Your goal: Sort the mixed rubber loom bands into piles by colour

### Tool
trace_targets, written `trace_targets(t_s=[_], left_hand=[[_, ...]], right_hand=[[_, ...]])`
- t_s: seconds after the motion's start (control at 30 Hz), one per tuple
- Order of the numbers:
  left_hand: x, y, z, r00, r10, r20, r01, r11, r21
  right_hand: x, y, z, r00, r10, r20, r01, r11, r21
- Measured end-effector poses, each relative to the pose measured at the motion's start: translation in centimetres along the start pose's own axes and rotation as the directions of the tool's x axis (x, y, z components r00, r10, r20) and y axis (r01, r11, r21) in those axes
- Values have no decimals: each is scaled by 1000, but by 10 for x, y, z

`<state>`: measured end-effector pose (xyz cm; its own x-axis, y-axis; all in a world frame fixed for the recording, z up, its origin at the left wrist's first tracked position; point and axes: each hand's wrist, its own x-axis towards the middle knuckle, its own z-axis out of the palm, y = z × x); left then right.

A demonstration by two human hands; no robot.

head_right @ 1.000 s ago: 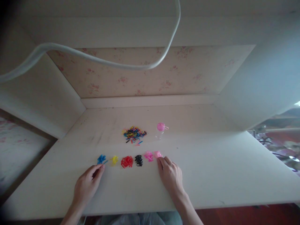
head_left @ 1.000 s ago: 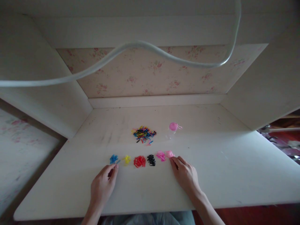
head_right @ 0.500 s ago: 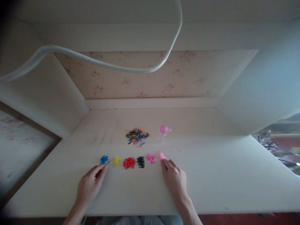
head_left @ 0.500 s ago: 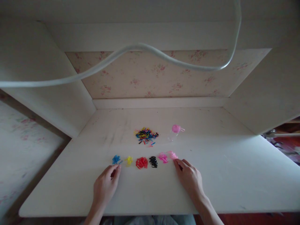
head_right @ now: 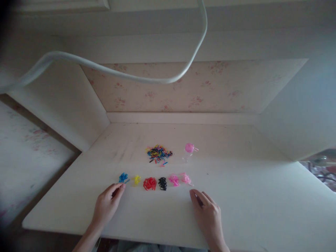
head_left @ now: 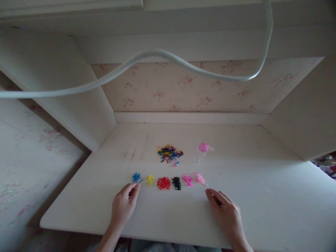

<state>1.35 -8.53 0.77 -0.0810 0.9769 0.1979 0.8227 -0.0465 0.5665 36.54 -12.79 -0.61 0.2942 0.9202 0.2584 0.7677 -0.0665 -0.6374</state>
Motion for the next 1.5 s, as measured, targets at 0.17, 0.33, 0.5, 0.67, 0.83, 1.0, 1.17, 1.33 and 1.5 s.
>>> trace_targets(t_s=[0.17, 0.33, 0.5, 0.67, 0.83, 1.0, 1.17, 1.33, 1.5], left_hand=[[13, 41, -11, 997, 49, 52, -44, 994, -95], [52, 101, 11, 937, 221, 270, -234, 972, 16], [86, 129, 52, 909, 195, 368, -264, 953, 146], [99, 138, 76, 905, 170, 391, -269, 939, 215], [103, 135, 81, 901, 133, 412, -256, 931, 259], [104, 131, 80, 889, 142, 436, -277, 924, 265], [103, 131, 80, 874, 169, 455, -309, 917, 252], [104, 128, 81, 867, 182, 464, -314, 922, 225], [109, 123, 80, 867, 176, 466, -298, 933, 202]], right_hand=[[-1, -1, -3, 994, 27, 109, -31, 999, 35], [4, 2, 1, 985, 50, 166, -56, 998, 37], [4, 2, -1, 984, 25, 176, -40, 995, 87], [5, -1, -4, 989, 5, 149, -20, 995, 102], [7, -1, -4, 989, 20, 144, -38, 991, 125], [6, 0, -3, 989, 16, 148, -38, 989, 144], [6, -1, -4, 987, 19, 162, -44, 988, 150], [5, -1, -4, 987, 15, 159, -37, 990, 138], [5, 0, -4, 988, 15, 151, -35, 990, 133]])
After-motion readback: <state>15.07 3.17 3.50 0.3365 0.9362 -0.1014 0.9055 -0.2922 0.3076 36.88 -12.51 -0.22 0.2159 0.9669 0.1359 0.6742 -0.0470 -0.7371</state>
